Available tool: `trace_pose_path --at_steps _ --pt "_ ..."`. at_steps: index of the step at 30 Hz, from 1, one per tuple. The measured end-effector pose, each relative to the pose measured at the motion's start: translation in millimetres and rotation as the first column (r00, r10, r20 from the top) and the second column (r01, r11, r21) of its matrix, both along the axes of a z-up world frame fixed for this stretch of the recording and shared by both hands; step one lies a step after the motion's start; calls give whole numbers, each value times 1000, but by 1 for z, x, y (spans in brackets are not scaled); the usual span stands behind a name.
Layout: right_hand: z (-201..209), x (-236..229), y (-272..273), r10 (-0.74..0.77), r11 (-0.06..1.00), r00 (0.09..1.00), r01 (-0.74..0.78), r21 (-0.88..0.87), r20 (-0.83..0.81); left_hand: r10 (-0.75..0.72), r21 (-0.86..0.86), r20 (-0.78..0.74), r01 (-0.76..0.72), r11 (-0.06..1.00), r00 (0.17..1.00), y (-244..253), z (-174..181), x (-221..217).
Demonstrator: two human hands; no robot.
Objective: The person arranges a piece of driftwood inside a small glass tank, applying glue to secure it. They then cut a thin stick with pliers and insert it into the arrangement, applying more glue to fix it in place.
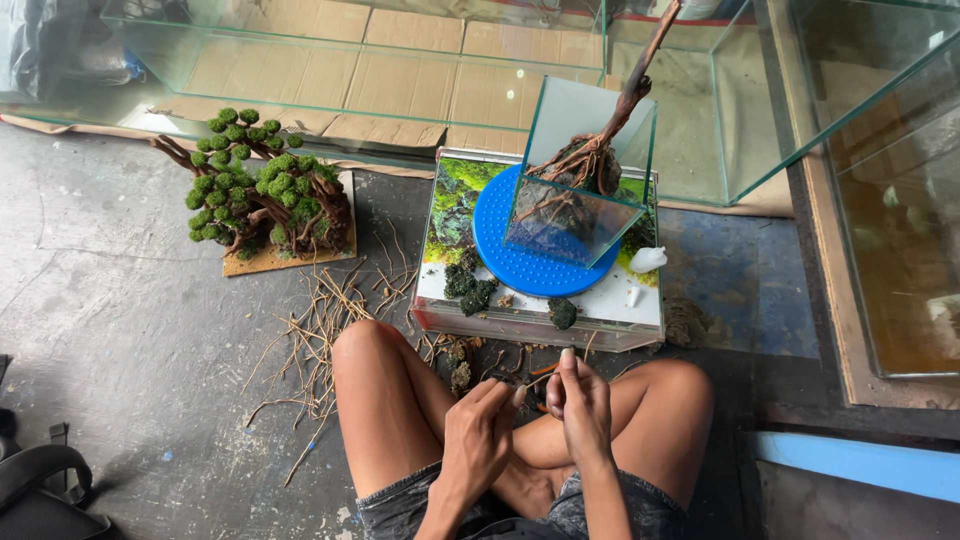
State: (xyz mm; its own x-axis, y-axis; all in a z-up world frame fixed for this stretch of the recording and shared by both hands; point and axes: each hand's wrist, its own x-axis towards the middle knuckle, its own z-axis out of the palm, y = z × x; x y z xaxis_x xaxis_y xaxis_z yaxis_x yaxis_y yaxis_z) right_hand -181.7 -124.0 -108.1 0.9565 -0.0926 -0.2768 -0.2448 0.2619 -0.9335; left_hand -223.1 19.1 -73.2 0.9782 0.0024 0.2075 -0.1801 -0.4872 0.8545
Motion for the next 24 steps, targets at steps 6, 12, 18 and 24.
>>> trace_pose_path --at_steps 6,12,18,24 --pt "-1 -2 -19 271 817 962 -236 526 10 14 68 81 -19 997 997 17 4 8" --pt "-7 0 -34 458 660 877 -444 606 144 -172 28 61 170 985 983 31 38 16" --pt "-28 1 -35 473 795 865 -501 340 169 -158 187 -7 157 970 987 29 29 15" --pt "-83 27 -26 375 422 900 -378 -824 -221 181 253 -205 -127 959 962 34 10 12"
